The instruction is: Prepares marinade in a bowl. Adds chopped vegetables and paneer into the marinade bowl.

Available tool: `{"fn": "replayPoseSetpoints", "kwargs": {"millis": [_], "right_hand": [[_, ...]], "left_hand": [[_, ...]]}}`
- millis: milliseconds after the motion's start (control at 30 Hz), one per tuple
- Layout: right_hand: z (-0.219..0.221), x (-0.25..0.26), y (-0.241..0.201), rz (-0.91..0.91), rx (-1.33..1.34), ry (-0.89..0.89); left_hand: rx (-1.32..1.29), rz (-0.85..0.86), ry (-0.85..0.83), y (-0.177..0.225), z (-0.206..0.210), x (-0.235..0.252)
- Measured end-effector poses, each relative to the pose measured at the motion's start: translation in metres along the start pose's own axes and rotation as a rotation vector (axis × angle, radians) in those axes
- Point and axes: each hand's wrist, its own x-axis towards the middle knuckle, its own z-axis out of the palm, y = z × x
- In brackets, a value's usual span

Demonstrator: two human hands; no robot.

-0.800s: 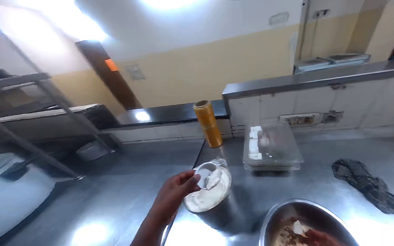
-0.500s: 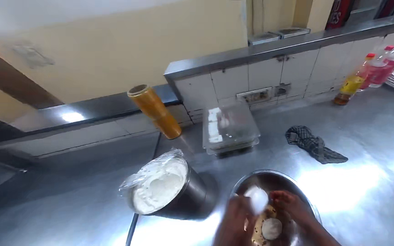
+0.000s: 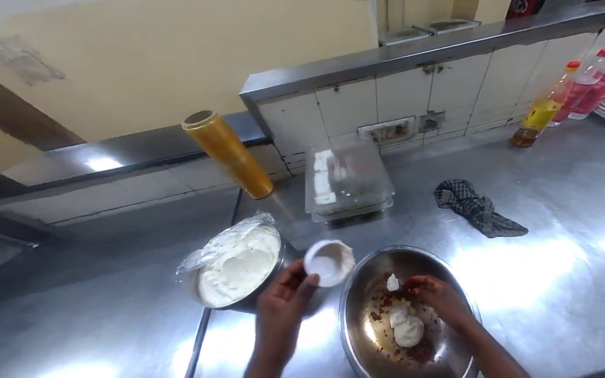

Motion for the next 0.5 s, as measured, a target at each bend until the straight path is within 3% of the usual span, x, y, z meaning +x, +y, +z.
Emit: {"fn": "replayPoseSetpoints", "kwargs": {"millis": [67,133,233,333,500], "right_hand": [[-0.001,0.000,0.004,-0.006,0.008,0.012],[0.000,0.002,0.005,-0.019,0.012,0.021],[0.000,0.004,0.009,-0.019,0.016,0.036],[-0.002,0.007,0.012,-0.012,0.015,0.028],[-0.004,0.008,0.011,0.002,0.023,0.035]], "left_hand": [[0.121,0.113,0.097,0.018,-0.026,0.011],[0.428,0.258,0.210,0.037,-0.059,0.022],[0.858,0.344,0.262,0.050,-0.109,0.043],[1.095,0.301,0.225,0.047,-0.132,0.061],[1.222,0.245,0.103,0.031,-0.129,0.075]]}}
